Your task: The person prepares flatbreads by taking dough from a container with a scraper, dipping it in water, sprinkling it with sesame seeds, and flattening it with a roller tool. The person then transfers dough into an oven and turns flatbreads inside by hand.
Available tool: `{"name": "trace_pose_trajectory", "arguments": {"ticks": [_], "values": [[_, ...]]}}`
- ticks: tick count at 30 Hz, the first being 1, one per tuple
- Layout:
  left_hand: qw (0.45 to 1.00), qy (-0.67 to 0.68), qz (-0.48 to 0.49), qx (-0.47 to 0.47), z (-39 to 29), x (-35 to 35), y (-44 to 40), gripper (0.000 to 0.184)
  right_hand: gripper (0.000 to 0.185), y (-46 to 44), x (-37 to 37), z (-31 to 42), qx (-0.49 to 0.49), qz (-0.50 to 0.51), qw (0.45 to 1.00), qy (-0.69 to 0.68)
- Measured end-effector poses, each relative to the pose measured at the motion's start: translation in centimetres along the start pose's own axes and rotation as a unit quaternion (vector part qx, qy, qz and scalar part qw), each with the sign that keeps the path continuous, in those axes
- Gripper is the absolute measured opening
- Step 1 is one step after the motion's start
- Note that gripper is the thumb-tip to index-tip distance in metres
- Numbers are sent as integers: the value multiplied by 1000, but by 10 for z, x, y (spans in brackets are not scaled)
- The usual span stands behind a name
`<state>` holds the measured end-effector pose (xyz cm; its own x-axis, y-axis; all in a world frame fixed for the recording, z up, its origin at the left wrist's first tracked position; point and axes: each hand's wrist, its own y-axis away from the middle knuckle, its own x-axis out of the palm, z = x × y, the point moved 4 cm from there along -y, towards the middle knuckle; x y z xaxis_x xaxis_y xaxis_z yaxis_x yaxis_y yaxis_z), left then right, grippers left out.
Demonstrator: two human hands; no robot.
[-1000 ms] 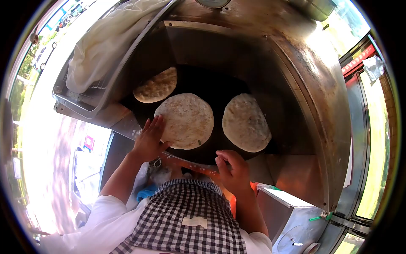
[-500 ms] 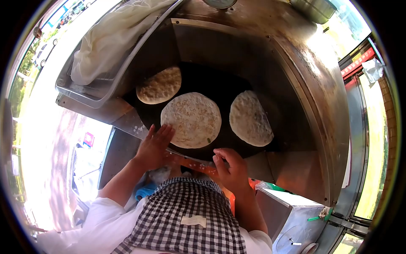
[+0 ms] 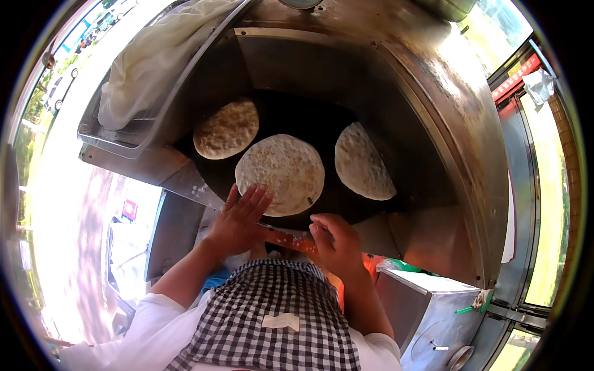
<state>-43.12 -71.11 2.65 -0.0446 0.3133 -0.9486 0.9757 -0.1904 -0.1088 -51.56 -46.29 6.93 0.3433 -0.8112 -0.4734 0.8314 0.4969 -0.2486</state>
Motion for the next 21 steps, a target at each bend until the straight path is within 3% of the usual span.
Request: {"name": "trace_pose_trajectory", "arguments": {"ticks": [3, 9, 12, 15, 18, 21], "values": [[995, -37, 86, 27, -18, 27, -2, 84, 17, 1, 0, -2, 8, 5, 1000, -8], [998, -35, 23, 50, -46, 31, -22, 78, 17, 3, -5, -3, -5, -15, 1000, 1], [995, -23, 69, 61, -52, 42, -30, 81, 17, 2, -7, -4, -5, -12, 1000, 5], [997, 6, 21, 81, -63, 35, -42, 84, 16, 4, -10, -5, -1, -17, 1000, 5], [994, 6, 84, 73, -68, 50, -48, 86, 16, 6, -12, -8, 7, -24, 1000, -2], [995, -19, 50, 86, -73, 42, -55, 92, 16, 7, -14, -10, 18, -24, 1000, -9]]}}
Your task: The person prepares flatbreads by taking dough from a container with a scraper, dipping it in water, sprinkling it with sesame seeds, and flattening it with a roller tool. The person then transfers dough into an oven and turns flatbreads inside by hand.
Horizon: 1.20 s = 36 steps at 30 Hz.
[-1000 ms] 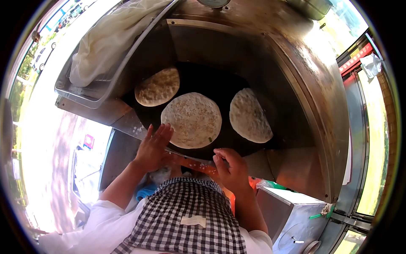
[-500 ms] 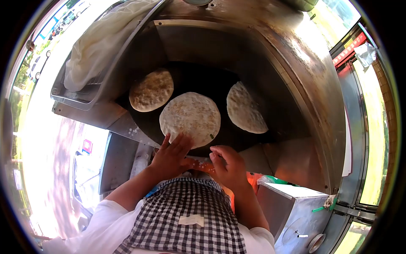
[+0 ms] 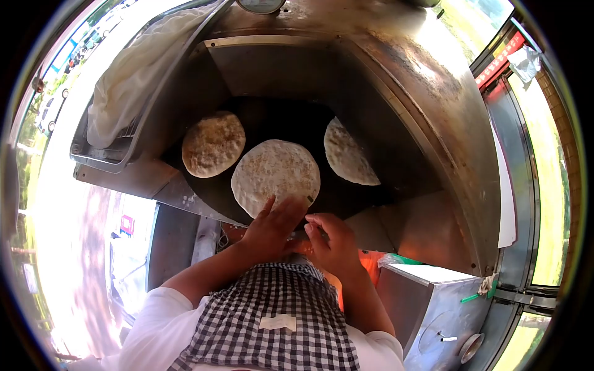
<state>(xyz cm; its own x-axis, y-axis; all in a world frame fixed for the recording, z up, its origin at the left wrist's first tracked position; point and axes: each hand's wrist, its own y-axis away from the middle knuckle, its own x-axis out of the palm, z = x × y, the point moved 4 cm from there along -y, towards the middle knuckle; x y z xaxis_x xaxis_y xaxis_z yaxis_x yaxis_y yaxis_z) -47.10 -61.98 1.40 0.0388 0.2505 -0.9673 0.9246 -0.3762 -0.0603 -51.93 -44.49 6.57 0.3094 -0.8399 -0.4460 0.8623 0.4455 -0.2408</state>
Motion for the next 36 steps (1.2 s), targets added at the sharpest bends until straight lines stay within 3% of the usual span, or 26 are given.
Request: {"name": "trace_pose_trajectory", "arguments": {"ticks": [3, 6, 9, 13, 19, 25, 28, 31, 36], "values": [[999, 13, 45, 21, -2, 3, -5, 93, 16, 1, -3, -4, 4, -2, 1000, 4], [996, 83, 38, 24, 1, -1, -12, 93, 15, -1, -4, -6, -1, -7, 1000, 9], [997, 71, -8, -4, 15, -23, -19, 86, 15, -1, -6, -8, 1, -12, 1000, 6], [990, 30, -41, -135, 65, -19, -33, 90, 15, -2, -7, -9, 3, -13, 1000, 9], [981, 9, -56, -186, 97, -8, -38, 95, 15, -3, -13, -10, 8, -9, 1000, 13], [985, -16, -64, -159, 104, -2, -48, 96, 15, -2, -16, -15, 17, -6, 1000, 6], [988, -71, -1, -139, 107, -4, -57, 93, 15, -1, -17, -15, 31, -9, 999, 1], [987, -81, -76, -113, 111, -15, -61, 89, 15, 0, -19, -16, 8, -29, 1000, 9], [996, -40, -4, -85, 97, -33, -35, 87, 14, 3, -25, -16, 14, -35, 999, 16]]}}
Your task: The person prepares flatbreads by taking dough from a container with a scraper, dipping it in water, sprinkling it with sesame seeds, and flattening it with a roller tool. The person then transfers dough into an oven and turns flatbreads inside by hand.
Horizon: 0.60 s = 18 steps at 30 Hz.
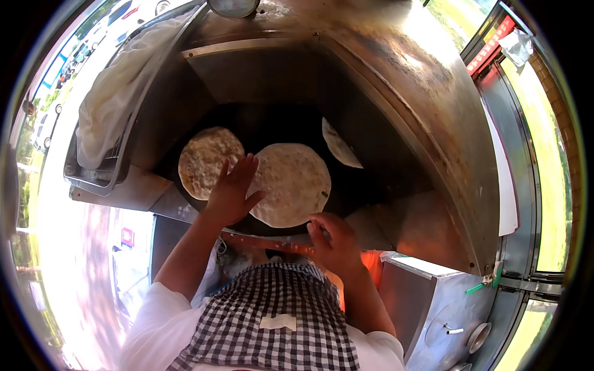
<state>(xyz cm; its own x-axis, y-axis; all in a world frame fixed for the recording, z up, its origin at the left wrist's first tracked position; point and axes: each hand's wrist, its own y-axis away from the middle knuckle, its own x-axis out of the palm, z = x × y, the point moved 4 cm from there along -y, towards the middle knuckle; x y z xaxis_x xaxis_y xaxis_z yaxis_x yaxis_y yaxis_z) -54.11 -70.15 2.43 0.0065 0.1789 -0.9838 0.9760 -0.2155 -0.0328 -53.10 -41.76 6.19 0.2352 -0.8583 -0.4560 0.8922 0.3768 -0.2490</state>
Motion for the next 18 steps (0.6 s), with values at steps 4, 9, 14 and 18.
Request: {"name": "trace_pose_trajectory", "arguments": {"ticks": [4, 9, 14, 18], "values": [[997, -8, 77, 11, -9, 8, 36, 90, 13, 1, 6, -1, 28, -2, 1000, -2], [999, 1, 31, 20, -10, 19, 51, 93, 14, -4, 15, 4, 7, 4, 1000, -1], [996, 25, 51, 62, -33, 13, 53, 90, 15, -6, 16, 5, -3, 4, 1000, 7], [994, 36, 51, 87, -44, 18, 55, 88, 15, -5, 16, 5, -8, -1, 1000, 15]]}}
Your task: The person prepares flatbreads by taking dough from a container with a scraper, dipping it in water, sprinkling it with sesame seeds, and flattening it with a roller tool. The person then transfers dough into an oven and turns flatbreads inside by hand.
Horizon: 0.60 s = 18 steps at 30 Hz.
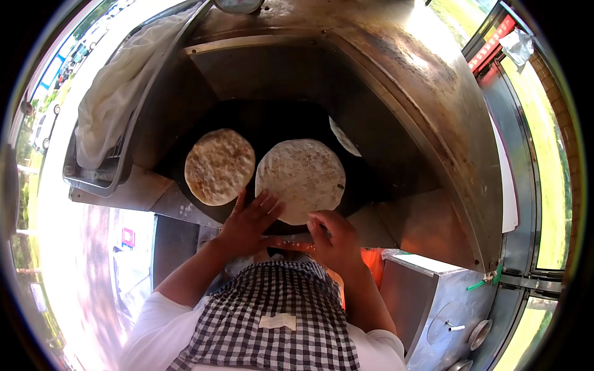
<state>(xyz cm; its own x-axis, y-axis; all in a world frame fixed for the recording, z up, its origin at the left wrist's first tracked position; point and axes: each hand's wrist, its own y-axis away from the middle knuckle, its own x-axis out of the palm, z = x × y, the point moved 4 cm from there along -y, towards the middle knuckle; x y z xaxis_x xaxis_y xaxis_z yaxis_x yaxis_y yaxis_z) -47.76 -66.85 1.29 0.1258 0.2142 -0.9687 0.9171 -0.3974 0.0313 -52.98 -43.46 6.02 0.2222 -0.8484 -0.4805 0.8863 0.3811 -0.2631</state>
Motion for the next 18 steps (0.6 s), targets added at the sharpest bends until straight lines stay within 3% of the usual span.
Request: {"name": "trace_pose_trajectory", "arguments": {"ticks": [7, 10, 18], "values": [[997, 9, -27, 65, -20, -1, -16, 83, 17, 6, -4, -3, 8, -11, 1000, 6], [995, 47, 59, 61, -34, -7, -28, 81, 17, 7, -5, -3, 10, -13, 1000, 14], [994, 40, 6, 104, -53, 10, -36, 80, 27, 17, -9, -20, 27, -49, 992, 113]]}}
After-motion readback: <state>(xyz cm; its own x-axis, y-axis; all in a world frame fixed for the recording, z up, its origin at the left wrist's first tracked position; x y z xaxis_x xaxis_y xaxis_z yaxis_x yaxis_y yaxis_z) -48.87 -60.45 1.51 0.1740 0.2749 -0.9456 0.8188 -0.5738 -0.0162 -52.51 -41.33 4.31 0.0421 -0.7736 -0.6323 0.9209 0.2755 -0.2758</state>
